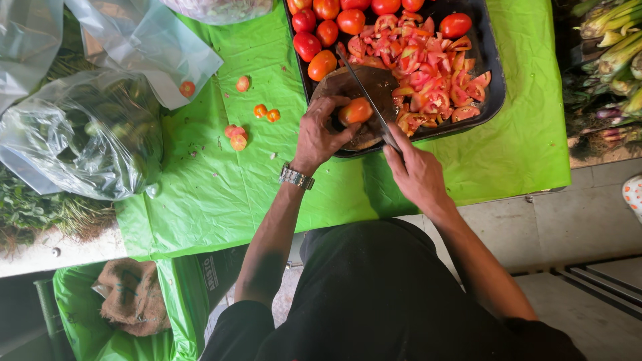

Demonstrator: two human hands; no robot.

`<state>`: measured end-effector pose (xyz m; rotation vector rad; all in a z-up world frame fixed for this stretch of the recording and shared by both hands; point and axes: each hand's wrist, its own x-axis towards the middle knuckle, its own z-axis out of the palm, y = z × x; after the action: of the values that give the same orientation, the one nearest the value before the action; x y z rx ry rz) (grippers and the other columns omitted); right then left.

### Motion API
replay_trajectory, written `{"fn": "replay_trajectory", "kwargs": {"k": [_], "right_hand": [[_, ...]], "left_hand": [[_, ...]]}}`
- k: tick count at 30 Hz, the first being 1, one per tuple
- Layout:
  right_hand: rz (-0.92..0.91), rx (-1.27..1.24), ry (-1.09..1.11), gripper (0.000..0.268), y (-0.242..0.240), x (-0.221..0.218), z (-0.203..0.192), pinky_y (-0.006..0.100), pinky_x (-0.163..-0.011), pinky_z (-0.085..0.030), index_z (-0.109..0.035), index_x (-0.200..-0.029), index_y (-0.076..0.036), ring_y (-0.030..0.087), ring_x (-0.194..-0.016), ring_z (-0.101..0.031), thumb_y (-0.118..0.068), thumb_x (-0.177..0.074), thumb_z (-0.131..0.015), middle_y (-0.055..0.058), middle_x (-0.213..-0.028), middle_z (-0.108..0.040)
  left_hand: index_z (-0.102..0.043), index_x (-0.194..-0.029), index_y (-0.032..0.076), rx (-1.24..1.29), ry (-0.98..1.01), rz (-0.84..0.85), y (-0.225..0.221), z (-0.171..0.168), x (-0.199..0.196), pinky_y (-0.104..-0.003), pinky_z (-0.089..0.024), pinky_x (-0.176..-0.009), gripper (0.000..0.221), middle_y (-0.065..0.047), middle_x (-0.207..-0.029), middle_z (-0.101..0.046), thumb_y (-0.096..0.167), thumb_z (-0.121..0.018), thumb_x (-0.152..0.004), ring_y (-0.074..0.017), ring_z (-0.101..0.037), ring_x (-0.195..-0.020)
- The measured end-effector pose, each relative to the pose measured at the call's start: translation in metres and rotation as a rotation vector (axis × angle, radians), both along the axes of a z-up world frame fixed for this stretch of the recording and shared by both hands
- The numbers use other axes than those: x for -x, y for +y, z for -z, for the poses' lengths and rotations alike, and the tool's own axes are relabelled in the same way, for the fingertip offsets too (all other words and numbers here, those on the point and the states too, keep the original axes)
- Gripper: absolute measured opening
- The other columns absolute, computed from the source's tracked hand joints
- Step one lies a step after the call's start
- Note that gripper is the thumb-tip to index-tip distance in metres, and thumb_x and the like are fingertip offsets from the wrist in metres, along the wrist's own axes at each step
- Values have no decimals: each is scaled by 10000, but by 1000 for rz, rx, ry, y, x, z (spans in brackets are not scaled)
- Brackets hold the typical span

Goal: The person chops tomatoes into small pieces using a knife on a wooden board and slides the cut pieces into a black tray.

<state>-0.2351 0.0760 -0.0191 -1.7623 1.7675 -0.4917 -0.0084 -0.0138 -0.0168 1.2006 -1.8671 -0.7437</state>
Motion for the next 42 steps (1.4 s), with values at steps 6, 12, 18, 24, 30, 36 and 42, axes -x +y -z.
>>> {"fn": "replay_trajectory", "kwargs": {"k": [6,12,18,24,30,36,42], "right_hand": [[-6,90,-192,459,54,18,-13,442,-697,-554,-501,-1472,-162,378,-810,-727,-341,-1051,-540,168,-1040,-749],[11,130,-166,469,16,4,-18,466,-659,-527,-494,-1503,-179,384,-741,-698,-344,-1068,-550,176,-914,-721],[-17,182,-82,481,-11,-8,-9,503,-610,-506,-492,-1509,-206,405,-683,-673,-366,-1062,-566,186,-802,-692],[-20,50,11,495,8,-5,2,522,-625,-504,-482,-1521,-196,429,-704,-672,-351,-1056,-556,198,-802,-697],[-18,96,-138,466,53,18,-18,473,-637,-545,-490,-1479,-147,389,-738,-708,-337,-1055,-534,163,-961,-739],[-7,93,-88,476,5,1,-21,490,-612,-518,-494,-1497,-171,389,-666,-689,-362,-1063,-535,162,-777,-699],[-29,19,13,490,11,-4,-5,502,-606,-506,-481,-1523,-186,404,-671,-681,-341,-1063,-548,186,-773,-689]], "left_hand": [[-678,-1152,44,-13,28,-9,1,0,-2,-390,-541,-963,436,-108,-1144,-722,179,-860,-779,-296,-678,-1062],[-671,-1159,36,32,-1,-16,1,3,0,-387,-539,-977,454,-118,-1144,-713,176,-865,-774,-301,-675,-1087],[-671,-1154,36,16,17,-27,1,4,0,-388,-534,-977,456,-117,-1134,-711,167,-868,-764,-299,-671,-1083],[-673,-1151,44,49,12,-37,4,4,1,-394,-531,-974,442,-107,-1128,-710,169,-862,-772,-306,-665,-1066],[-666,-1144,40,51,20,-33,4,7,0,-400,-528,-976,435,-113,-1141,-712,170,-852,-773,-313,-659,-1067],[-668,-1155,40,62,14,-42,3,6,2,-400,-527,-984,446,-111,-1141,-715,180,-859,-777,-303,-666,-1079],[-675,-1153,39,31,5,-53,6,6,2,-394,-525,-968,438,-115,-1136,-717,179,-857,-781,-300,-662,-1062]]}}
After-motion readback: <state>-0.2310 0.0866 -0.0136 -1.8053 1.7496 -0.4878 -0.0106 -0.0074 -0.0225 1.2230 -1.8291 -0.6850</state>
